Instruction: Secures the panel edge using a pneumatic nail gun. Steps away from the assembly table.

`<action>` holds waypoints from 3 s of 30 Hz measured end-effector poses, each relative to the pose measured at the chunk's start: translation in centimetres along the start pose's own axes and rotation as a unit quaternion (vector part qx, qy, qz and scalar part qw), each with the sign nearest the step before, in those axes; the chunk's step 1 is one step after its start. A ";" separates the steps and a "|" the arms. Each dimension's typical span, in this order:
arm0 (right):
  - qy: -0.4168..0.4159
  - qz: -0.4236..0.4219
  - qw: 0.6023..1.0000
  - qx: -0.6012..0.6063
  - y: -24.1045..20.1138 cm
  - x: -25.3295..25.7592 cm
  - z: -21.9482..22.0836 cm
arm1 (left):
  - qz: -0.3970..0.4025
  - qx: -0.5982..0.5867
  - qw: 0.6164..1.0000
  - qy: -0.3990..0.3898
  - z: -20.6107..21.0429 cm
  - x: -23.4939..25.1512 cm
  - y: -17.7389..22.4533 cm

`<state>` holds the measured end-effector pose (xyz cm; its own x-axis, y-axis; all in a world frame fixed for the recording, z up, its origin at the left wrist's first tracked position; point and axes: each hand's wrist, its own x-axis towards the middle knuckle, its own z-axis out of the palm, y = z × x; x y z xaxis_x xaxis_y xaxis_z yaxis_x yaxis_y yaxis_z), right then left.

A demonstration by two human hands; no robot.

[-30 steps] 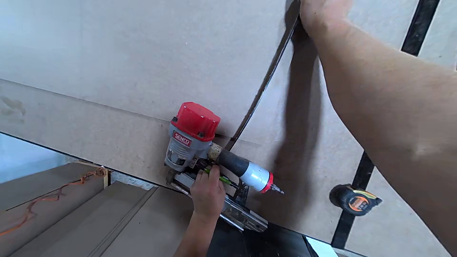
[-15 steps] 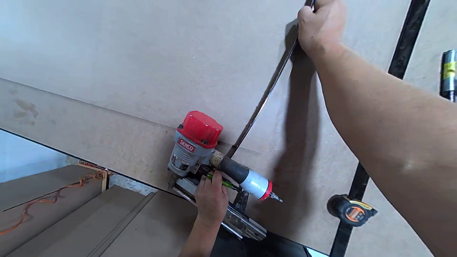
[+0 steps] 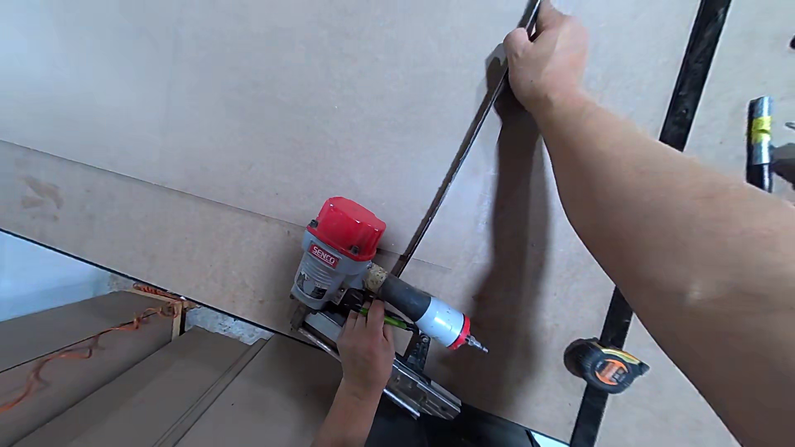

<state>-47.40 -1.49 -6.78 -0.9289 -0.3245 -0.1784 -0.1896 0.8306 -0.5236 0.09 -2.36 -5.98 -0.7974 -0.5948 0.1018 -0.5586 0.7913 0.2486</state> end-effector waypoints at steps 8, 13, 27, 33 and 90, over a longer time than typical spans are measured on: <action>-0.011 -0.009 0.999 0.046 0.2 -14.1 1.3 | 0.009 0.006 1.000 0.016 0.0 0.2 -0.3; -0.163 -0.020 0.985 -0.053 -0.5 -24.6 3.3 | 0.013 -0.001 1.000 0.017 0.1 0.3 -0.7; -0.301 0.029 0.953 -0.001 -3.2 -25.3 4.3 | -0.024 -0.085 0.995 -0.036 -5.7 0.5 -2.0; -0.377 0.102 0.905 0.168 -2.5 -24.9 4.4 | -0.126 -0.180 0.970 -0.104 -8.9 9.1 -8.2; -0.168 0.136 0.975 -0.050 -5.1 -26.9 4.6 | -0.099 -0.228 0.952 -0.179 -6.0 8.4 -6.1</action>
<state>-20.00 0.85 -3.16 -0.7953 -0.2014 -0.5718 0.0044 0.9413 -0.3377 -1.84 -13.00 -0.90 -0.7591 -0.5748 -0.3057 -0.6140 0.4760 0.6297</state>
